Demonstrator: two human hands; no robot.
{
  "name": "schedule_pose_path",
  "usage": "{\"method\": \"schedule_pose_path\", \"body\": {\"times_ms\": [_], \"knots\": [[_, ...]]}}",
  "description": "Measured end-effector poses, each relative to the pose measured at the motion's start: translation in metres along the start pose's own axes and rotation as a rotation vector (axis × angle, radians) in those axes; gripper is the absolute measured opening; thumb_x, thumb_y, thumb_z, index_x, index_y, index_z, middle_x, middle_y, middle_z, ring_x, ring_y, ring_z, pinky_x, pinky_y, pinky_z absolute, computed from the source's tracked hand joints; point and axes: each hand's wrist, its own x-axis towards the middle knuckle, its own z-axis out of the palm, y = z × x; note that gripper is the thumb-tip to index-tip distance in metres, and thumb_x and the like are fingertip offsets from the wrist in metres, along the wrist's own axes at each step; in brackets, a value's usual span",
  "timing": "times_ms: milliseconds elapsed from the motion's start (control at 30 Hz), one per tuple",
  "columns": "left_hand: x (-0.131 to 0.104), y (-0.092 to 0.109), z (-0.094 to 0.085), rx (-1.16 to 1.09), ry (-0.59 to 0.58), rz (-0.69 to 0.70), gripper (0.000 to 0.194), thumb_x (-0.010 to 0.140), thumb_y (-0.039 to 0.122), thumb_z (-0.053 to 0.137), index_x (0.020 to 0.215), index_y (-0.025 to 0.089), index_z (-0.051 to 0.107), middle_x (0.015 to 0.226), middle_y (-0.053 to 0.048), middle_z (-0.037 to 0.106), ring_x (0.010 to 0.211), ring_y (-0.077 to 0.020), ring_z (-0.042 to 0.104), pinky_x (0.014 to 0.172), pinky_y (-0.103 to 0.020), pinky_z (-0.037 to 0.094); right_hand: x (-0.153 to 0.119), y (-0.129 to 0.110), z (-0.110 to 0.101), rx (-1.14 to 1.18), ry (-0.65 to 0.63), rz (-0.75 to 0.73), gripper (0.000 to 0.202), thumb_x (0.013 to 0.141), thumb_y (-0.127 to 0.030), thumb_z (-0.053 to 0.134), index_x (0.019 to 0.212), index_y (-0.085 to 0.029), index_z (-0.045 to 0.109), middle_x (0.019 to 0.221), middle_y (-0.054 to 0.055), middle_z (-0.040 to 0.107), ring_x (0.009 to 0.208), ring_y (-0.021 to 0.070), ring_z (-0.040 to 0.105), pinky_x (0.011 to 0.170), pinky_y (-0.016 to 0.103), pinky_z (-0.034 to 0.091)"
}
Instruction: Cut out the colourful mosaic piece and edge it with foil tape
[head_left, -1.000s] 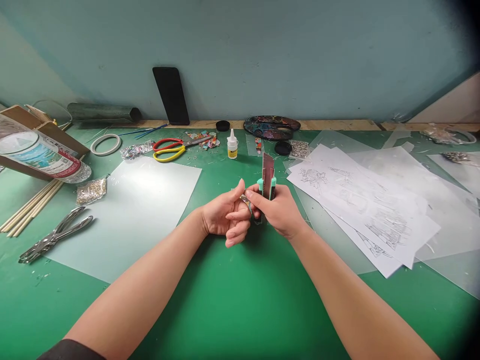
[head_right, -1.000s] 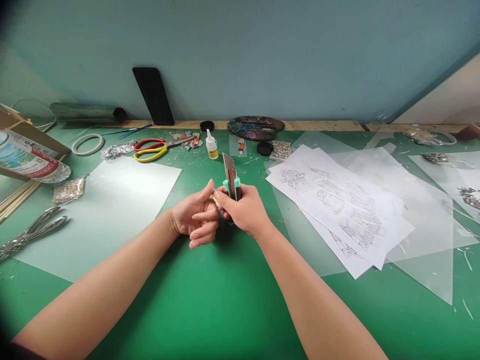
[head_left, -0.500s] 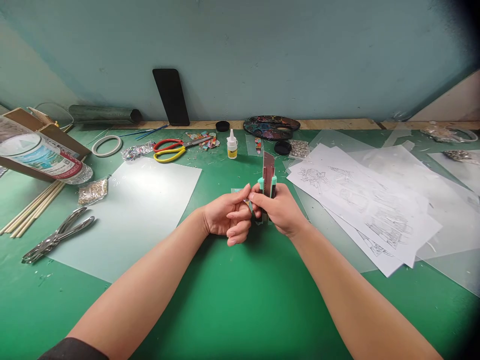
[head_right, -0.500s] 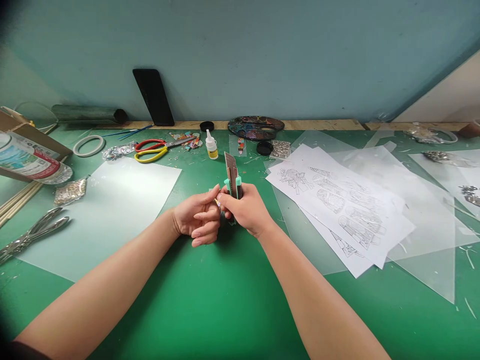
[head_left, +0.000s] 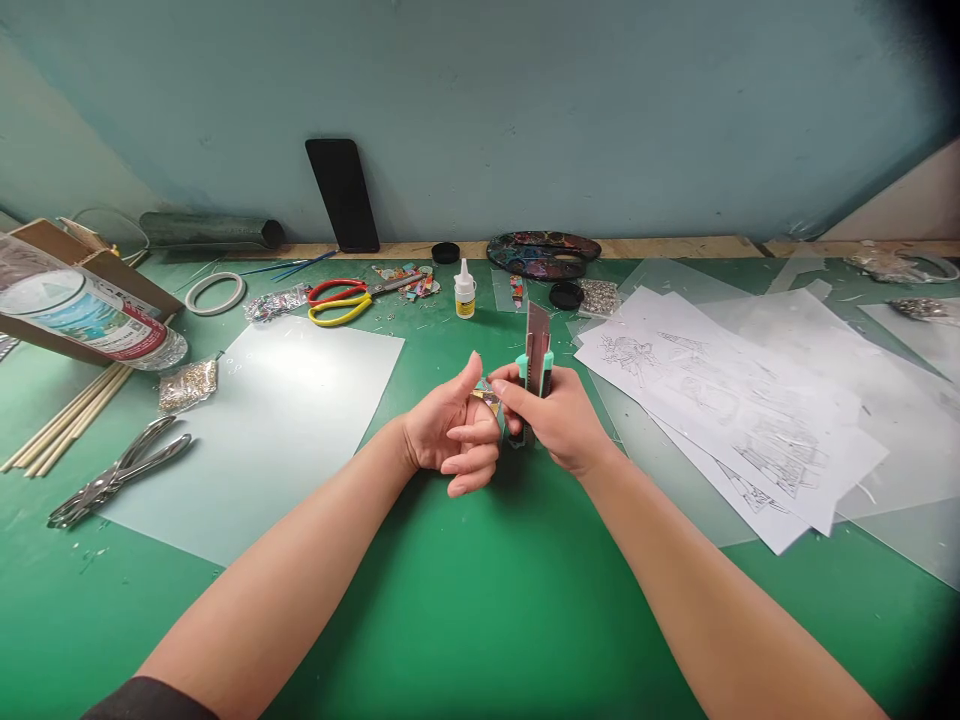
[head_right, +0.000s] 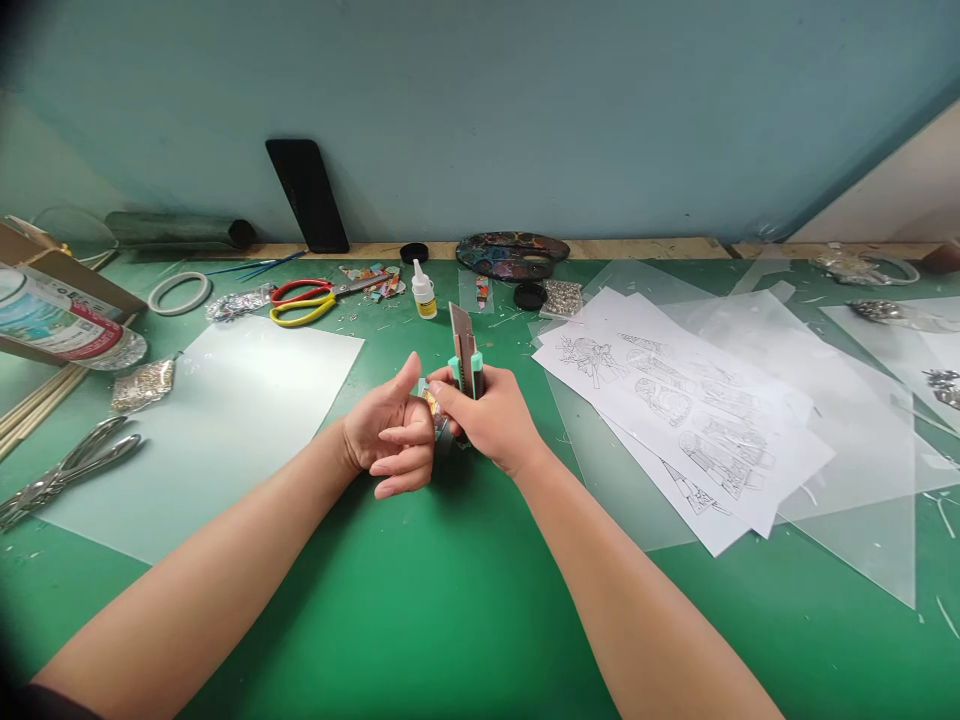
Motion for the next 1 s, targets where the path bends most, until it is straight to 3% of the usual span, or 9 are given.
{"method": "schedule_pose_path", "body": {"times_ms": [267,533,700,833,1000], "knots": [[0.0004,-0.0008,-0.0009,0.015,-0.017,-0.049,0.097,0.081,0.083,-0.016,0.037,0.023,0.047,0.032,-0.010,0.035,0.035,-0.0248,0.053,0.040,-0.033,0.038,-0.0062,0.0016,0.0065,-0.127,0.064,-0.044,0.022,0.079,-0.040,0.074,0.076,-0.019,0.071,0.058,-0.002,0.057,0.054,0.0138,0.051,0.055,0.030,0.045],[0.0040,-0.0029,-0.0052,0.058,0.015,-0.116,0.094,0.074,0.092,-0.006,0.038,0.023,0.047,0.031,-0.007,0.031,0.037,-0.0262,0.055,0.041,-0.036,0.045,-0.0071,0.0000,0.0088,-0.195,0.119,-0.081,0.022,0.077,-0.037,0.070,0.067,-0.019,0.061,0.057,-0.004,0.052,0.053,0.0126,0.050,0.057,0.029,0.044],[0.0028,-0.0040,-0.0065,0.068,0.007,-0.073,0.094,0.073,0.094,-0.008,0.037,0.024,0.044,0.029,-0.006,0.026,0.035,-0.0264,0.053,0.039,-0.035,0.040,-0.0061,-0.0008,0.0079,-0.176,0.117,-0.099,0.016,0.076,-0.032,0.068,0.070,-0.020,0.061,0.056,-0.005,0.053,0.052,0.0117,0.050,0.056,0.028,0.045],[-0.0010,-0.0042,-0.0046,0.013,0.122,-0.086,0.085,0.064,0.102,-0.003,0.036,0.028,0.028,0.027,-0.005,0.019,0.029,-0.0272,0.049,0.034,-0.036,0.035,-0.0028,-0.0010,0.0054,-0.103,0.137,-0.070,0.018,0.080,-0.034,0.068,0.072,-0.020,0.060,0.052,-0.005,0.053,0.048,0.0111,0.049,0.051,0.026,0.044],[-0.0018,-0.0075,-0.0055,-0.130,0.252,-0.072,0.082,0.051,0.111,0.014,0.037,0.030,0.013,0.024,0.000,0.001,0.017,-0.0239,0.033,0.024,-0.034,0.021,-0.0010,0.0024,0.0038,-0.021,0.162,-0.071,0.020,0.085,-0.040,0.068,0.084,-0.020,0.064,0.055,-0.006,0.053,0.047,0.0117,0.051,0.049,0.027,0.045]]}}
